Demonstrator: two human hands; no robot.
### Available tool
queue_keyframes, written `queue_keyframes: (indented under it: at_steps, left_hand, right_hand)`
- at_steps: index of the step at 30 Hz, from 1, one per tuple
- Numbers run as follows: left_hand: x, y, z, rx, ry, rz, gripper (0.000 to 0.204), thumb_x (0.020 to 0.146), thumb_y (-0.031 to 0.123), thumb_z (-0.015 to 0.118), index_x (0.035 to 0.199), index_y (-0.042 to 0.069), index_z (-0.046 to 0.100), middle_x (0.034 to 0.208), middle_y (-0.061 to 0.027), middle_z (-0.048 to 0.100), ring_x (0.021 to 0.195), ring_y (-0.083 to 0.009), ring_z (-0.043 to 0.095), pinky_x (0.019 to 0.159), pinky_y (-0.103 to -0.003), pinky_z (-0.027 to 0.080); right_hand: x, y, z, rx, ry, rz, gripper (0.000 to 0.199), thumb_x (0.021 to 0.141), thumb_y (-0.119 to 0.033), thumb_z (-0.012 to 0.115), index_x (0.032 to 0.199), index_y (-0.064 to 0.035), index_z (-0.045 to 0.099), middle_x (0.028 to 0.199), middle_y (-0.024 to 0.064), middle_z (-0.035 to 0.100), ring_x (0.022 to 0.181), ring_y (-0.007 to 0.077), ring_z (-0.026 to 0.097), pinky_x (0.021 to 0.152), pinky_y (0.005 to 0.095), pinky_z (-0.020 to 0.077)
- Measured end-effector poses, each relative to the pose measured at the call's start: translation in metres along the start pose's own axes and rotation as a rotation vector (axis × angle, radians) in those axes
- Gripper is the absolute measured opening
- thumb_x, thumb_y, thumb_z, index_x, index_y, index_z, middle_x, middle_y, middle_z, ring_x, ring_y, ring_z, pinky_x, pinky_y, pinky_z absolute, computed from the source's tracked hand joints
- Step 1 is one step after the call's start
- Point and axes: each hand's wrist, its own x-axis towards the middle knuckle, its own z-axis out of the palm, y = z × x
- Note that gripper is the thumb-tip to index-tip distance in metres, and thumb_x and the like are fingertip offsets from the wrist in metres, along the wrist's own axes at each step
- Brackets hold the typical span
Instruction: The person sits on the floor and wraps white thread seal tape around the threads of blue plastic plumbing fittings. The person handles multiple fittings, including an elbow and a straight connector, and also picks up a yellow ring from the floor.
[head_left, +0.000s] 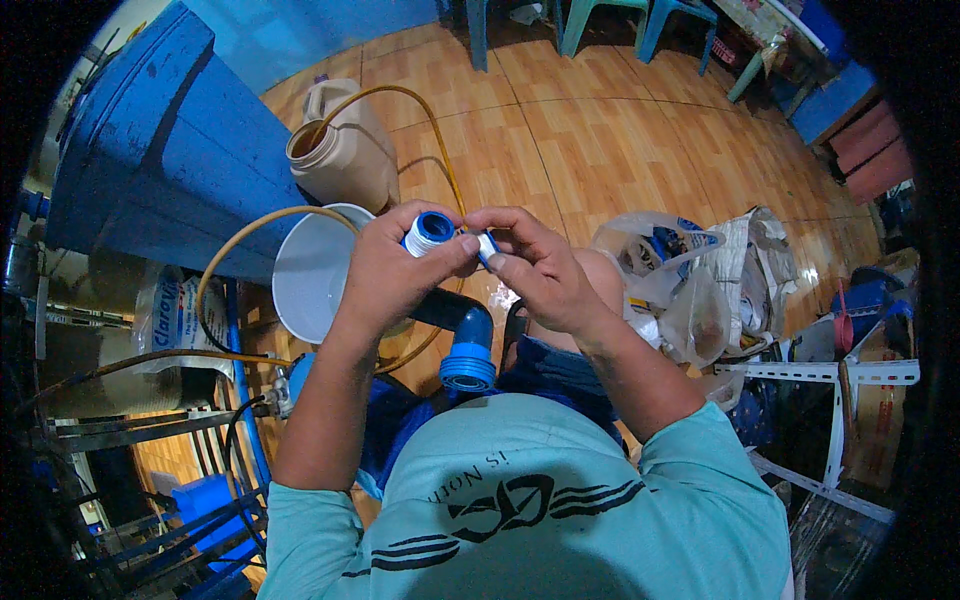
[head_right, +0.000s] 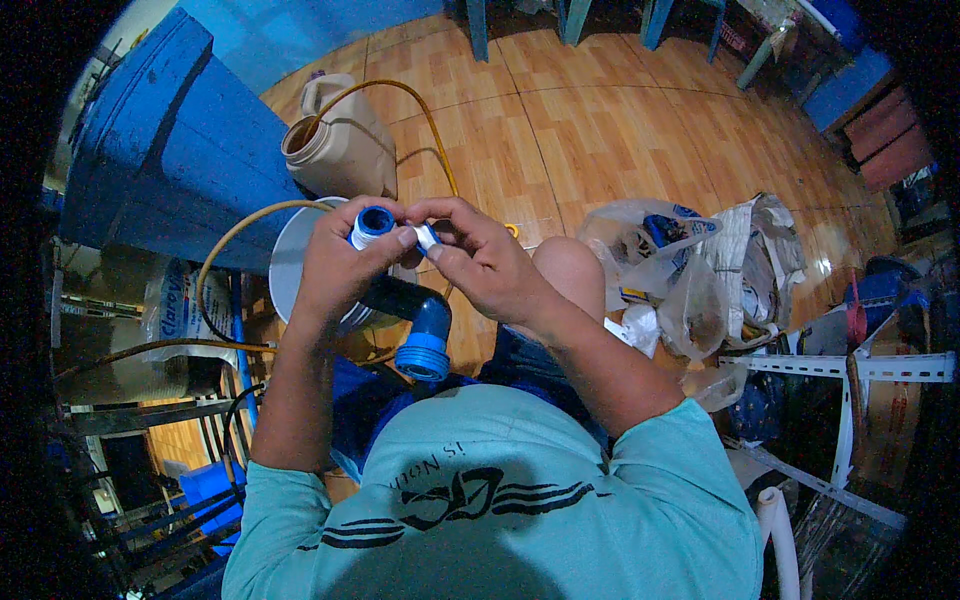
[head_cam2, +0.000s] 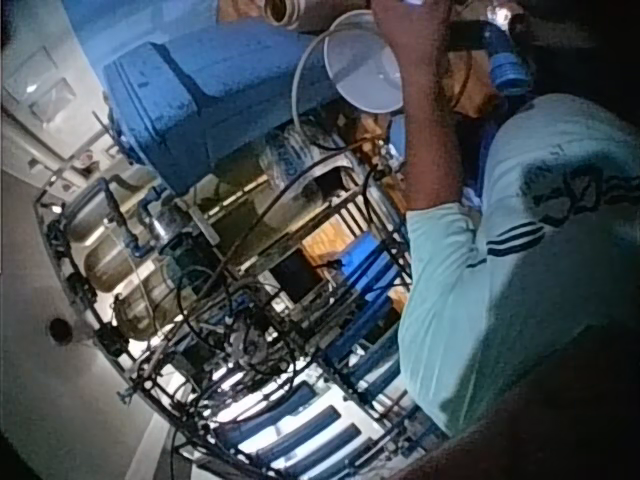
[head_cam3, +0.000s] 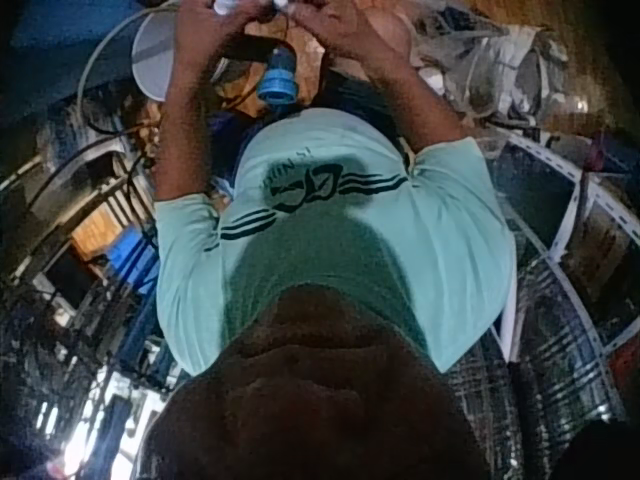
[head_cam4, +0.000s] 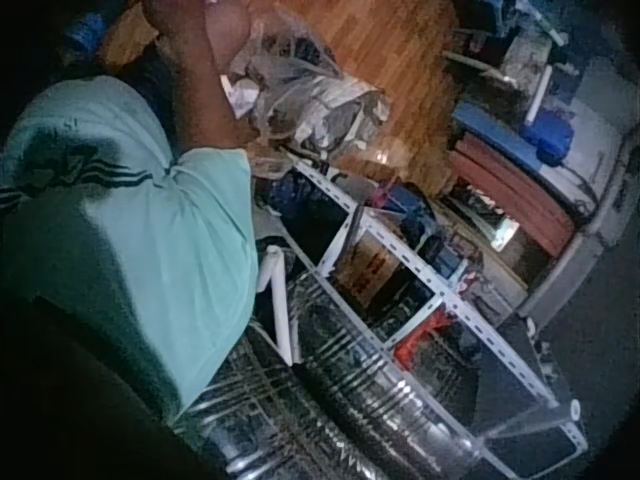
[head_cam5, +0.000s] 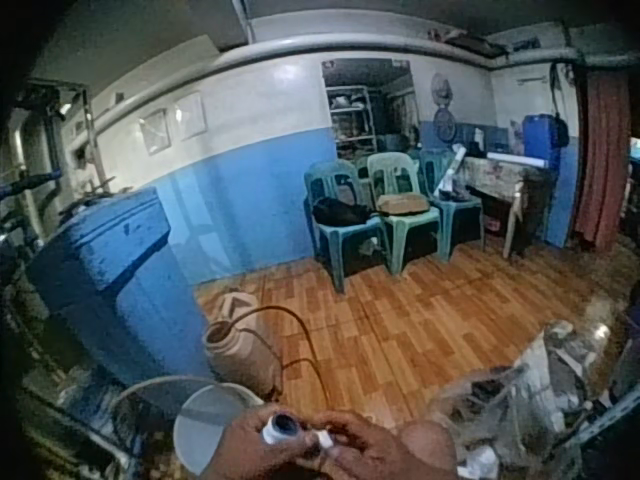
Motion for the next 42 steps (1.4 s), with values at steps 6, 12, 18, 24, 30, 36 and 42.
queue_keyframes:
  at_steps: [6,12,18,24,30,36,42]
  left_hand:
    - [-0.002,-0.011,0.002,0.089,0.035,0.11,0.023,0.082,0.015,0.079,0.099,0.003,0.069,0.087,-0.003,0.07,0.077,-0.0082,0.065,0.068,-0.024,0.052]
    - [0.0,-0.014,-0.006,0.04,0.027,0.035,0.022,0.083,0.015,0.078,0.098,0.002,0.068,0.087,-0.004,0.07,0.078,-0.0089,0.065,0.069,-0.025,0.053]
    - [0.003,-0.024,-0.011,-0.036,0.005,-0.049,0.022,0.083,0.016,0.078,0.096,0.001,0.068,0.086,-0.0059,0.07,0.077,-0.0108,0.067,0.067,-0.024,0.054]
    - [0.004,-0.031,-0.008,0.015,0.04,-0.044,0.025,0.085,0.021,0.076,0.098,0.001,0.068,0.085,-0.0068,0.07,0.074,-0.0127,0.068,0.067,-0.025,0.055]
    - [0.009,-0.039,-0.01,-0.13,-0.008,-0.137,0.026,0.087,0.025,0.073,0.098,0.002,0.067,0.083,-0.0059,0.068,0.073,-0.0128,0.067,0.065,-0.026,0.055]
    - [0.011,-0.05,-0.007,-0.13,0.008,-0.135,0.031,0.085,0.027,0.075,0.099,0.001,0.067,0.08,-0.0048,0.068,0.068,-0.0112,0.064,0.062,-0.024,0.051]
    - [0.016,-0.052,-0.01,-0.323,-0.112,-0.272,0.028,0.088,0.032,0.068,0.096,0.005,0.063,0.074,-0.0038,0.065,0.066,-0.0144,0.062,0.062,-0.028,0.052]
  right_hand:
    - [0.007,0.001,0.005,-0.085,0.027,-0.008,0.039,0.091,-0.001,0.048,0.13,-0.001,0.049,0.12,0.007,0.059,0.111,0.0133,0.057,0.098,0.0284,0.0449]
    - [0.004,0.004,0.001,-0.024,-0.057,-0.019,0.046,0.09,-0.001,0.046,0.135,0.0008,0.045,0.132,0.0108,0.053,0.124,0.0162,0.05,0.108,0.0324,0.0371]
    - [0.002,0.005,-0.003,-0.013,-0.069,0.06,0.057,0.082,0.007,0.041,0.138,-0.0026,0.045,0.126,0.0067,0.056,0.118,0.0131,0.053,0.103,0.029,0.0402]
    - [0.004,0.002,0.001,-0.057,0.021,0.263,0.052,0.087,0.001,0.049,0.138,-0.0047,0.047,0.109,0.0052,0.063,0.098,0.0102,0.06,0.084,0.0254,0.0486]
    - [0.008,0.013,0.005,-0.178,0.051,0.126,0.041,0.094,-0.004,0.048,0.135,-0.0022,0.05,0.101,0.0079,0.065,0.087,0.0098,0.061,0.076,0.0261,0.0506]
    - [0.016,0.008,0.0,-0.253,0.008,0.27,0.038,0.097,-0.007,0.046,0.134,-0.0007,0.051,0.105,0.0079,0.066,0.093,0.0112,0.063,0.082,0.0261,0.0507]
    - [0.007,-0.008,-0.004,-0.064,-0.111,0.215,0.045,0.095,-0.001,0.043,0.14,-0.0027,0.046,0.107,0.0071,0.067,0.098,0.0108,0.062,0.086,0.0246,0.0485]
